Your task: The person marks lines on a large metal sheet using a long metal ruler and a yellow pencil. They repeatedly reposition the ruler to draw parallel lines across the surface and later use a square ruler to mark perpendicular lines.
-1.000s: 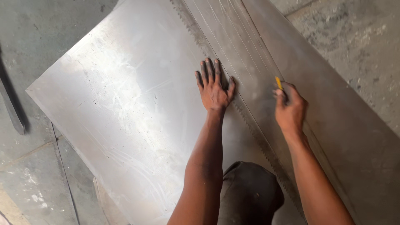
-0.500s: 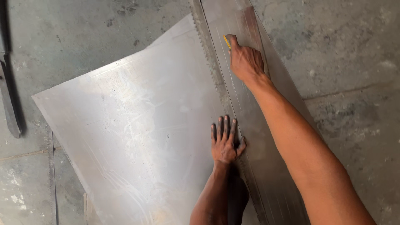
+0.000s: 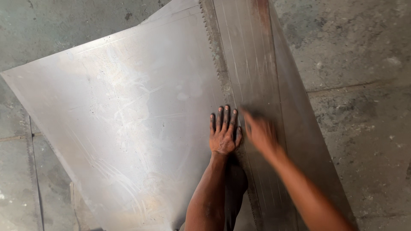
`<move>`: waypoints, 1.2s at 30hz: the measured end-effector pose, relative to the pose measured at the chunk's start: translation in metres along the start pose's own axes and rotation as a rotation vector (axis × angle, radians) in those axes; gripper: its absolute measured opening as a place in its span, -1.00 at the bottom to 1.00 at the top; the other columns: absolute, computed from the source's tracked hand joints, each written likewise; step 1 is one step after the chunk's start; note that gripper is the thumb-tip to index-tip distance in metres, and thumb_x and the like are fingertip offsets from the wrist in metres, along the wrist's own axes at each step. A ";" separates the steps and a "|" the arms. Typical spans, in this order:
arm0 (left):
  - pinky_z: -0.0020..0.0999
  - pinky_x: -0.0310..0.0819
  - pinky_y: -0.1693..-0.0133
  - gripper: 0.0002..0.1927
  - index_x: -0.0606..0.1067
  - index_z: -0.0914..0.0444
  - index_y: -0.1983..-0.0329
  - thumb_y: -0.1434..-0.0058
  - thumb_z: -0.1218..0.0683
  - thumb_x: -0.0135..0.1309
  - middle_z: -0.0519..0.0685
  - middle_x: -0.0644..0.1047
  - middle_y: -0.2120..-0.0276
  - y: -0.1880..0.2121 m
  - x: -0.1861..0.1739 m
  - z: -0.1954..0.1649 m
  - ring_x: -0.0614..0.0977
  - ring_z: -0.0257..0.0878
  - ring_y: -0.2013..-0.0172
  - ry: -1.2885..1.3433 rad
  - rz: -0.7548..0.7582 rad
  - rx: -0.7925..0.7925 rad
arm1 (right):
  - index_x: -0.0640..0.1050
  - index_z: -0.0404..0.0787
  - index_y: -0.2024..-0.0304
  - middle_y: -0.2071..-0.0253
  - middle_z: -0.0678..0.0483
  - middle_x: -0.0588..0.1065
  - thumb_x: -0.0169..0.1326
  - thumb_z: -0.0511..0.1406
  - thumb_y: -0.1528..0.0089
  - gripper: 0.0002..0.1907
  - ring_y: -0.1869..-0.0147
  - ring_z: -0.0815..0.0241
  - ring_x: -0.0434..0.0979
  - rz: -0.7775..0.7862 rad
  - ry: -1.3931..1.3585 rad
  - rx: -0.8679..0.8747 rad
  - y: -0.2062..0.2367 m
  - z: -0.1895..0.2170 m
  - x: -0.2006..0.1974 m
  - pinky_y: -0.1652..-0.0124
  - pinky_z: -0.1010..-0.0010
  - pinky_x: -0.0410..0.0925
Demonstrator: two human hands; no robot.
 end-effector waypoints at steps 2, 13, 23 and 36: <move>0.14 -0.16 -0.49 -0.31 0.23 0.10 -0.54 -0.34 -0.10 -0.04 0.07 0.16 -0.53 0.000 -0.002 -0.002 0.12 0.02 -0.53 0.000 -0.013 0.012 | 0.18 0.10 -0.48 0.53 -0.06 0.47 0.17 -0.47 -0.11 -0.08 0.47 0.01 0.45 0.098 -0.014 0.055 0.164 -0.016 0.056 0.39 0.10 0.38; 0.13 -0.30 -0.52 -0.33 0.10 0.12 -0.58 -0.42 -0.07 -0.16 0.04 0.04 -0.56 0.012 -0.002 -0.008 -0.02 -0.02 -0.56 -0.083 -0.059 0.069 | 0.36 -0.06 -0.39 0.54 -0.17 0.53 -0.01 -0.26 -0.40 -0.51 0.55 -0.03 0.50 -0.117 -0.032 0.231 0.166 -0.033 0.028 0.47 0.10 0.36; 0.08 -0.33 -0.51 -0.35 0.10 0.16 -0.58 -0.47 -0.10 -0.19 0.12 0.05 -0.55 0.021 0.011 -0.006 -0.04 0.03 -0.55 -0.229 0.028 0.092 | 0.42 -0.02 -0.37 0.44 -0.16 0.56 -0.08 -0.50 -0.32 -0.42 0.44 -0.12 0.57 -0.167 -0.008 0.135 0.116 -0.002 0.053 0.40 0.06 0.42; -0.01 -0.24 -0.53 -0.28 0.04 0.03 -0.57 -0.48 -0.40 -0.47 -0.03 0.08 -0.55 -0.020 0.136 0.102 0.06 -0.14 -0.55 -0.911 0.029 0.094 | 0.03 0.07 -0.57 0.30 0.06 0.58 -0.22 -0.45 -0.40 -0.29 0.40 0.25 0.60 0.854 0.244 0.880 0.900 -0.157 0.401 0.32 0.40 0.55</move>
Point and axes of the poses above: each hand's wrist, its own y-axis away from the middle knuckle, its own x-axis out of the palm, z = x × y, the point moved 9 cm from there along -y, towards the middle knuckle
